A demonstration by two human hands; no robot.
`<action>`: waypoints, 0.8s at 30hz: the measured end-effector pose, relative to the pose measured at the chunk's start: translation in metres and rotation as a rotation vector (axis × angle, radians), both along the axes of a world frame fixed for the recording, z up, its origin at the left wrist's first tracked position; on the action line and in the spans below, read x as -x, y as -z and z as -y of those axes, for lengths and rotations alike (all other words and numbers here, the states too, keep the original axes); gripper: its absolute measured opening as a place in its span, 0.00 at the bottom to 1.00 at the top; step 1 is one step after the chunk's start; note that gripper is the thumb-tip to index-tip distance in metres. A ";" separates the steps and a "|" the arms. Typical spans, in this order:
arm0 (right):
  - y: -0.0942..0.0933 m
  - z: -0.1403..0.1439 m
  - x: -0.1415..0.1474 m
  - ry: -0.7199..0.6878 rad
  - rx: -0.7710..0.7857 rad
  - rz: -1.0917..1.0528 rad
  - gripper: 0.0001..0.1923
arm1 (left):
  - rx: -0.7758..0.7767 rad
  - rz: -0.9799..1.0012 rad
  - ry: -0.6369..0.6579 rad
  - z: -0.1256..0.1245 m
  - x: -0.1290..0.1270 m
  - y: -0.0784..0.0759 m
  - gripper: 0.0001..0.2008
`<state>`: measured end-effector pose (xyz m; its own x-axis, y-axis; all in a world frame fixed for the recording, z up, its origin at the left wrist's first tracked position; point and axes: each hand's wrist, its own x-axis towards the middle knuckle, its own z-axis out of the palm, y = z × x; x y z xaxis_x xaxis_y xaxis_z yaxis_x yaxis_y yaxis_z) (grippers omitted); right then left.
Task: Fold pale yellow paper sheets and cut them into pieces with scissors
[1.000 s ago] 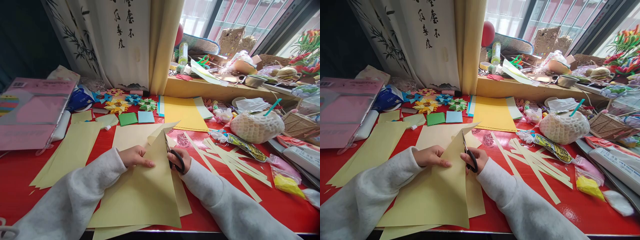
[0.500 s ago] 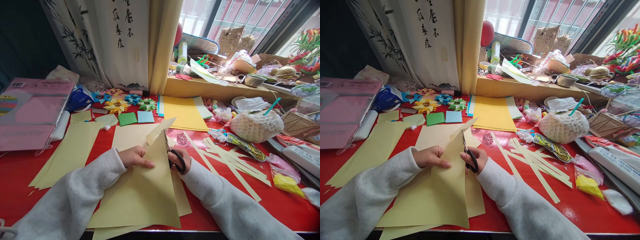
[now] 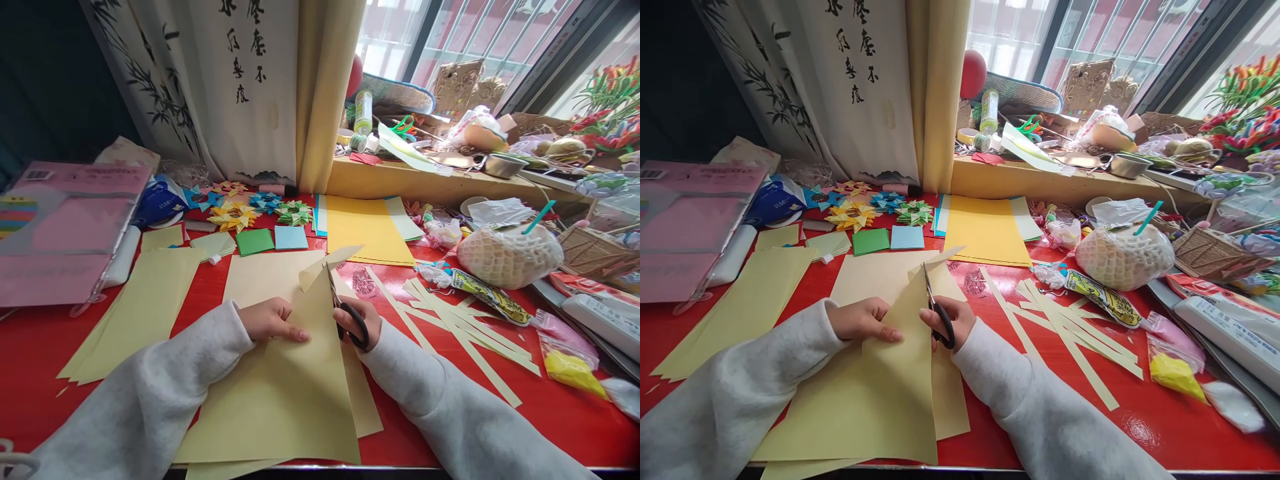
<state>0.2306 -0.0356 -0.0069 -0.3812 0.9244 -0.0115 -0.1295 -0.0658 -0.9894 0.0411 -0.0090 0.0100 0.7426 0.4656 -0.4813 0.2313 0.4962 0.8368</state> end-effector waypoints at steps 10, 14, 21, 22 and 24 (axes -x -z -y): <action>-0.002 0.001 0.001 0.020 0.016 0.074 0.18 | -0.021 0.004 0.006 0.000 0.000 0.000 0.14; -0.001 0.000 0.000 0.016 0.007 0.059 0.18 | -0.017 -0.005 0.028 0.002 -0.001 -0.001 0.14; 0.001 0.001 0.000 0.048 0.011 0.072 0.19 | -0.014 -0.006 0.032 0.003 -0.002 -0.002 0.13; 0.001 0.001 0.000 0.045 0.015 0.068 0.19 | -0.013 -0.005 0.028 0.003 -0.002 -0.002 0.14; 0.001 0.002 0.000 0.050 0.017 0.057 0.19 | -0.009 -0.001 0.023 0.003 -0.002 -0.002 0.14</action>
